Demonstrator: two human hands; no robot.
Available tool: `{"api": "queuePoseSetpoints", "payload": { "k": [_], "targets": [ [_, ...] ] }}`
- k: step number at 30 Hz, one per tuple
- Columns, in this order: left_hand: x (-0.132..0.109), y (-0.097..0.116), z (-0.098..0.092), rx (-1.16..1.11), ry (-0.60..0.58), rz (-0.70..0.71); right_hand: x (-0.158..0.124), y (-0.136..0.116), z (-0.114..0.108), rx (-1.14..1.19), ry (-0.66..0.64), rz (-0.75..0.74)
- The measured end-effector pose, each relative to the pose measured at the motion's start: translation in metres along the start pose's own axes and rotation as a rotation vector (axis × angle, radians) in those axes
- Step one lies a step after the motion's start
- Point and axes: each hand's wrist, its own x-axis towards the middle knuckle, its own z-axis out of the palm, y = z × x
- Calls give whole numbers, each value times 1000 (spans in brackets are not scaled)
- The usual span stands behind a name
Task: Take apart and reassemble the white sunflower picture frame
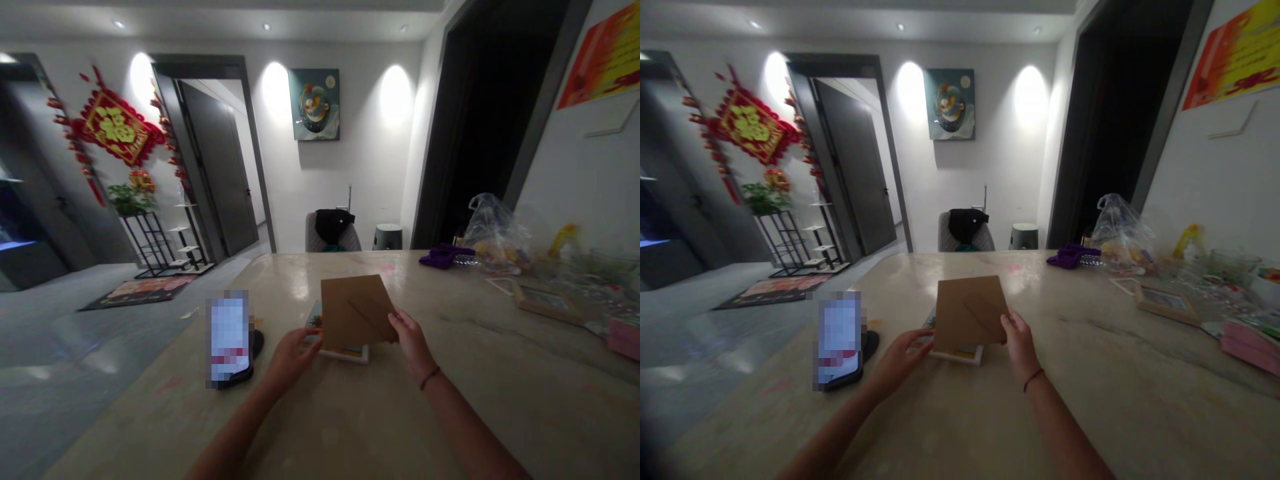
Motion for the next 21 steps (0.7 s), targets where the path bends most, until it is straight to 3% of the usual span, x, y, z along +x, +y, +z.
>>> {"api": "queuePoseSetpoints", "payload": {
  "k": [3, 6, 12, 21],
  "targets": [
    [-4, -5, 6, 235, -161, 116, 10, -2, -18, -31, 126, 17],
    [-4, -9, 9, 343, -225, 142, 19, 1, -35, -60, 244, 68],
    [-2, -7, 5, 384, -232, 151, 29, 14, -52, 26, 328, 172],
    [-5, -1, -1, 348, -211, 139, 38, 22, -72, -382, 402, -9]
  ]
}}
